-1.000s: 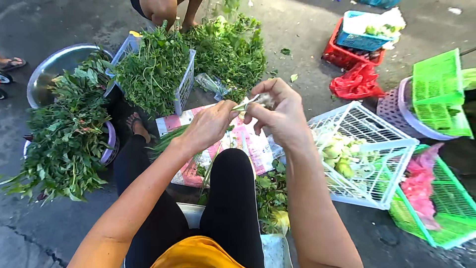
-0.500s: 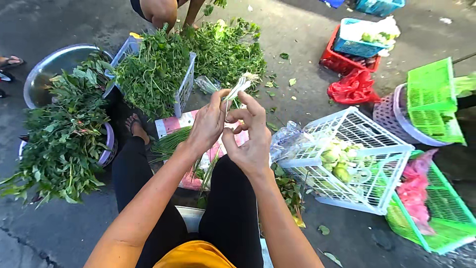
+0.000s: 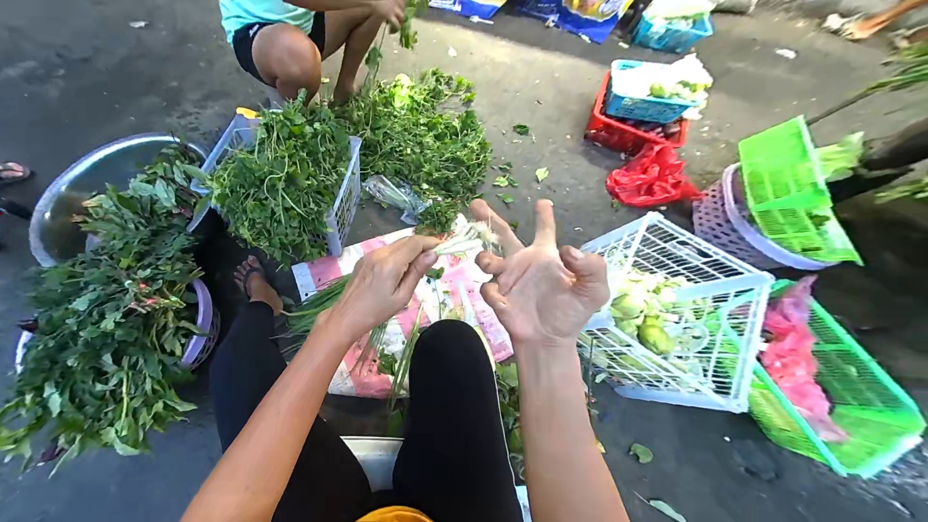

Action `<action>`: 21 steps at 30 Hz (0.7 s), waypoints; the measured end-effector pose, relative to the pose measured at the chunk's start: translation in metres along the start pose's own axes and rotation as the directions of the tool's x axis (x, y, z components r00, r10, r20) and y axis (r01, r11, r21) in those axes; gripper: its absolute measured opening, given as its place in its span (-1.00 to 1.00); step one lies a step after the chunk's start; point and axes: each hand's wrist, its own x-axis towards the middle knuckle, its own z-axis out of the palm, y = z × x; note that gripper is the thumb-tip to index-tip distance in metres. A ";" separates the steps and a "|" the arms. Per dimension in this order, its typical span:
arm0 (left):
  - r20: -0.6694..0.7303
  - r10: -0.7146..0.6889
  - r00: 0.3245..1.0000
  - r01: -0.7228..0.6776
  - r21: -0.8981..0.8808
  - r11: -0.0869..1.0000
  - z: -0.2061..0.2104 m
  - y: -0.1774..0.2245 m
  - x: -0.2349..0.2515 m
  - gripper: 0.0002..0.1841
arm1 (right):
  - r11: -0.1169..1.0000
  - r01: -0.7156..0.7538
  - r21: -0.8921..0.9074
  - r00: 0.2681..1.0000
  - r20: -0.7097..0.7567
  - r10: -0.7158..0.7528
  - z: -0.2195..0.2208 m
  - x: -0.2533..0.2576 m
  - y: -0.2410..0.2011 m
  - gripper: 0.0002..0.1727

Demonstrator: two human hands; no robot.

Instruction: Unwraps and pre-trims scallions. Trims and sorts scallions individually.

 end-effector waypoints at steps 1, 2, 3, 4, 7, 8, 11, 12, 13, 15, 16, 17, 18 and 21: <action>0.038 0.046 0.998 -0.052 0.154 0.987 -0.001 -0.002 0.001 -0.65 | 0.989 0.020 -0.144 0.999 0.050 -0.013 -0.001 0.002 -0.004 0.11; 0.066 0.068 0.996 -0.083 0.270 0.959 -0.002 -0.004 0.003 -0.67 | 0.965 0.027 -0.261 0.997 0.083 -0.006 -0.001 0.004 -0.007 0.19; 0.094 0.069 0.993 -0.099 0.356 0.929 -0.001 -0.004 0.005 -0.68 | 0.928 0.016 -0.373 0.995 0.094 0.021 0.000 0.004 -0.007 0.26; 0.122 0.057 0.991 -0.103 0.422 0.900 -0.001 -0.003 0.006 -0.69 | 0.870 0.009 -0.493 0.993 0.110 0.052 0.004 0.004 -0.003 0.31; 0.116 0.046 0.992 -0.098 0.503 0.859 0.007 -0.003 0.010 -0.85 | 0.482 0.173 -0.859 0.970 0.234 0.069 0.023 -0.002 0.020 0.34; 0.078 0.022 0.997 -0.057 0.484 0.873 0.010 -0.004 0.010 -0.85 | 0.317 0.269 -0.909 0.956 0.291 0.024 0.027 -0.003 0.029 0.31; -0.062 -0.275 0.959 0.281 0.128 0.951 0.005 -0.004 0.006 -0.66 | 0.323 0.282 -0.904 0.960 0.264 -0.097 0.026 -0.007 0.035 0.14; -0.110 -0.379 0.919 0.370 -0.095 0.924 0.002 -0.006 0.003 -0.61 | 0.507 0.205 -0.837 0.979 0.178 -0.103 0.022 -0.009 0.034 0.11; -0.122 -0.461 0.879 0.399 -0.341 0.851 0.000 -0.007 0.001 -0.62 | 0.711 0.106 -0.695 0.994 0.070 -0.079 0.017 -0.010 0.033 0.07; -0.050 -0.536 0.843 0.354 -0.698 0.623 -0.002 0.000 0.001 -0.67 | 0.982 -0.052 -0.183 0.997 -0.070 0.039 0.004 -0.014 0.033 -0.13; -0.018 -0.530 0.848 0.324 -0.774 0.544 0.000 0.003 0.001 -0.68 | 0.990 -0.102 0.101 0.987 -0.115 0.113 0.000 -0.015 0.032 -0.24; 0.002 -0.502 0.865 0.302 -0.801 0.517 0.002 0.005 0.001 -0.69 | 0.945 -0.129 0.300 0.975 -0.134 0.175 -0.002 -0.015 0.029 -0.22; 0.015 -0.454 0.891 0.291 -0.786 0.546 0.004 0.004 0.001 -0.70 | 0.908 -0.131 0.397 0.971 -0.135 0.199 -0.002 -0.013 0.026 -0.15; -0.014 -0.231 0.973 0.197 -0.473 0.859 0.009 -0.004 0.000 -0.67 | 0.973 -0.039 0.228 0.991 -0.120 0.067 0.002 -0.004 0.015 -0.07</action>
